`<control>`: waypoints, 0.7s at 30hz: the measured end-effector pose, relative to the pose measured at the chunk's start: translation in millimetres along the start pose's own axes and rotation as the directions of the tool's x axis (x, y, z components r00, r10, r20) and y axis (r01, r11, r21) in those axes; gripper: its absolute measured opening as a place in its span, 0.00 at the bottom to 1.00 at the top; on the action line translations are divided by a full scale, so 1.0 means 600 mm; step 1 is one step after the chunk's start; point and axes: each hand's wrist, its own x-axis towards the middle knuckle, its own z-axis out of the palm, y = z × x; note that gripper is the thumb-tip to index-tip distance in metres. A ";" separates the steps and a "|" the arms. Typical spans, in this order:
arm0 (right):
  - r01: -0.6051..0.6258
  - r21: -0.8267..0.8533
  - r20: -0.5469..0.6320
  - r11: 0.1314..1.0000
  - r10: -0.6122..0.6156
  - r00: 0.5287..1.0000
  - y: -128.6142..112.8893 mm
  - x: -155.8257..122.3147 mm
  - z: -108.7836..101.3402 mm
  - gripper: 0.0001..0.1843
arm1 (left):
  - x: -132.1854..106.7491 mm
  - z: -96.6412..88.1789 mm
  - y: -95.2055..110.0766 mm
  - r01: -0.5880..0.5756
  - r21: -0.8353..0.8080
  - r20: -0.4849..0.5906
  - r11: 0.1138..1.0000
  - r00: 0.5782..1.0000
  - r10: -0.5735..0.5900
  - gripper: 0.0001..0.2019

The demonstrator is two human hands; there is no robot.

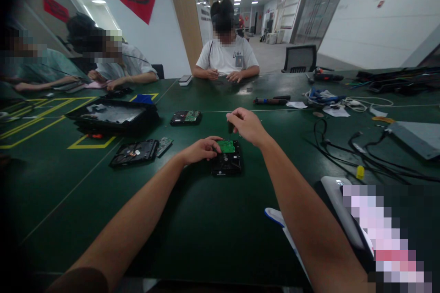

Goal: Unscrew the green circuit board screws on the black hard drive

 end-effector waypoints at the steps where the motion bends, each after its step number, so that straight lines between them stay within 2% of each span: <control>1: -0.005 0.019 0.010 1.000 0.005 1.000 0.000 0.000 0.001 0.16 | 0.000 0.000 0.000 0.000 -0.001 -0.002 1.000 1.000 0.000 0.09; 8: -0.022 0.180 0.097 0.983 0.005 0.995 -0.009 -0.003 0.009 0.17 | -0.002 0.002 0.001 -0.004 -0.004 -0.002 1.000 1.000 0.004 0.09; 11: 0.010 0.113 0.094 0.994 -0.021 0.995 -0.007 -0.004 0.006 0.18 | -0.002 0.002 0.000 -0.011 -0.008 -0.004 1.000 1.000 0.011 0.09; 15: 0.049 -0.020 -0.001 0.999 -0.049 0.999 -0.001 -0.002 0.000 0.16 | -0.001 0.001 -0.002 -0.009 -0.008 -0.002 1.000 1.000 0.009 0.09; 18: 0.016 -0.011 -0.023 1.000 -0.016 1.000 -0.001 -0.001 0.000 0.16 | -0.001 0.000 -0.002 -0.013 -0.006 -0.005 1.000 1.000 0.013 0.09; 21: -0.002 0.060 0.030 0.998 0.000 1.000 -0.005 -0.001 0.005 0.15 | -0.002 0.000 -0.001 -0.018 -0.011 0.001 1.000 1.000 0.018 0.09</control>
